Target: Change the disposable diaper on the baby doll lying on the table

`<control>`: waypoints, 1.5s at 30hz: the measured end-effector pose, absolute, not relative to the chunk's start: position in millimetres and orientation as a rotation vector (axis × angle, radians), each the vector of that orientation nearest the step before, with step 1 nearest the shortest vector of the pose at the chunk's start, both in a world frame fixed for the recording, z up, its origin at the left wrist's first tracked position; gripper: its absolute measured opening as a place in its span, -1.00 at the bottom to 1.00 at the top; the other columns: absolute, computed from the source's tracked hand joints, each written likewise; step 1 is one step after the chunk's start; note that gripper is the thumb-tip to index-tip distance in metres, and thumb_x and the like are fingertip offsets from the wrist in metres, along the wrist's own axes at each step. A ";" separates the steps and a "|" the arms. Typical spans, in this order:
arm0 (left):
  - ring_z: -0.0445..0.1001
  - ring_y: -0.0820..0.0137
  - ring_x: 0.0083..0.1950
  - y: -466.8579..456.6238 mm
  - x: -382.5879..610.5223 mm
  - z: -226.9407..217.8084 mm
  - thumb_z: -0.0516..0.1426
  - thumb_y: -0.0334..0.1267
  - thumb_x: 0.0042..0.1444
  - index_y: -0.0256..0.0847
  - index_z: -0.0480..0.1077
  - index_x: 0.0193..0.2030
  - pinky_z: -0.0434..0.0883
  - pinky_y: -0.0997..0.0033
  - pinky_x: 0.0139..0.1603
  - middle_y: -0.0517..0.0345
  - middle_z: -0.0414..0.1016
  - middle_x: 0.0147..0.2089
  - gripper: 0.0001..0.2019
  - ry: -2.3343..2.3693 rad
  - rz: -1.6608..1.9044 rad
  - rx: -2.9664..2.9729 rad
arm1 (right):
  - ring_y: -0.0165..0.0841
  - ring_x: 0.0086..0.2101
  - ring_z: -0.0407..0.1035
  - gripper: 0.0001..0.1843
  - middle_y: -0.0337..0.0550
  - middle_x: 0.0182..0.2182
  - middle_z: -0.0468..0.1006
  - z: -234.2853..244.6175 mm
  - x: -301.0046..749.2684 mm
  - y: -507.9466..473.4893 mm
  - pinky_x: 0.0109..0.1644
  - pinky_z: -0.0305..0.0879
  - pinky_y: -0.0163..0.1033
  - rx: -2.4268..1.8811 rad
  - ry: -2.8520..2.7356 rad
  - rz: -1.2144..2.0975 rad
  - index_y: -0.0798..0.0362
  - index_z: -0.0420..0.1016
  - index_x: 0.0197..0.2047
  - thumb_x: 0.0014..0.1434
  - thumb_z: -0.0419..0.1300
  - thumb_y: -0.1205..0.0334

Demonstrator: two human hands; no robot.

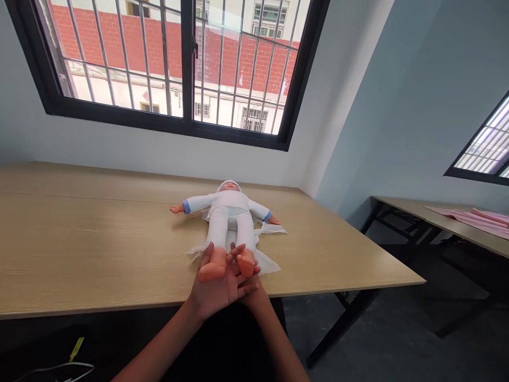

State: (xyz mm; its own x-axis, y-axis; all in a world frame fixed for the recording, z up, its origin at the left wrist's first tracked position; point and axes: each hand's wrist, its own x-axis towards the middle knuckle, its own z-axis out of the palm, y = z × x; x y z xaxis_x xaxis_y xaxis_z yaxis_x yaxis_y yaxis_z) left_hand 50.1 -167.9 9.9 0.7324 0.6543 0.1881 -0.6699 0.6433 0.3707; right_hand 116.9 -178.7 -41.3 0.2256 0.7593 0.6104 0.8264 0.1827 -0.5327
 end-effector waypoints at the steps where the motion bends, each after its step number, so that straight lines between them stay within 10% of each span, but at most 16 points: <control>1: 0.34 -0.01 0.27 -168.2 50.2 7.1 -0.12 0.29 0.26 -0.18 0.40 0.16 0.23 -0.07 0.23 -0.14 0.48 0.13 -0.34 -0.059 0.752 0.432 | 0.09 0.01 0.47 -0.25 0.38 0.13 0.42 -40.7 111.4 -180.9 -0.28 0.45 0.21 -1.643 -1.496 -0.106 -0.17 -0.38 0.49 0.34 -0.13 0.25; 8: 0.06 -0.02 0.46 -184.0 53.5 -11.7 -0.09 0.27 0.24 -0.22 0.33 0.27 -0.04 -0.16 0.38 -0.27 0.24 0.38 -0.30 -0.167 0.765 0.421 | 0.27 0.10 0.36 -0.17 0.58 0.26 0.16 -43.9 122.5 -200.1 -0.23 0.43 0.39 -1.812 -1.676 -0.132 0.10 -0.64 0.44 0.37 -0.12 0.13; 15: 0.07 0.08 0.46 -198.9 34.9 -13.2 -0.01 0.10 0.28 -0.30 0.49 0.07 0.07 -0.03 0.39 -0.16 0.41 0.27 -0.47 0.032 0.691 0.350 | -0.19 0.30 0.16 -0.36 -0.17 0.32 0.25 -36.4 202.9 -231.8 0.35 0.16 0.11 -1.382 -2.185 -0.053 -0.18 0.01 0.43 0.33 0.02 0.27; 22: 0.37 0.10 0.25 -203.9 30.0 0.4 0.09 0.04 0.26 -0.35 0.53 -0.08 0.20 -0.05 0.34 -0.19 0.54 0.07 -0.56 0.245 0.748 0.323 | -0.20 0.12 0.41 -0.65 -0.10 0.07 0.56 -27.1 224.8 -259.3 0.25 0.33 0.06 -1.386 -1.815 0.250 -0.05 0.48 0.13 0.37 0.04 0.14; 32: 0.58 0.30 -0.10 -196.1 30.7 8.5 0.04 -0.11 0.35 -0.40 0.55 -0.21 0.43 0.37 0.03 -0.16 0.61 -0.07 -0.61 0.479 0.705 0.455 | -0.32 0.02 0.41 -0.68 -0.14 -0.01 0.51 -22.9 193.9 -248.0 0.15 0.35 -0.20 -1.210 -1.571 0.255 -0.10 0.41 0.12 0.31 0.16 0.18; 45: 0.46 0.18 0.19 -201.0 38.1 2.0 0.07 0.24 0.20 -0.33 0.55 0.01 0.32 0.29 0.23 -0.16 0.53 0.16 -0.38 0.424 0.754 0.636 | -0.33 -0.12 0.48 -0.78 -0.12 -0.14 0.52 -15.8 189.2 -242.6 -0.02 0.45 -0.25 -1.202 -1.486 0.251 -0.06 0.50 -0.04 0.35 0.07 0.17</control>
State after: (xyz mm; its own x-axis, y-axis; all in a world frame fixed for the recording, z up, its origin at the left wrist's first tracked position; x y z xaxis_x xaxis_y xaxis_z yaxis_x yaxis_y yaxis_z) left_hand 38.1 -201.0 2.0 0.6600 0.7399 -0.1297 -0.4951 0.5584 0.6657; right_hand 189.2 -242.6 -15.8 0.1749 0.7711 0.6123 0.5267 0.4521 -0.7198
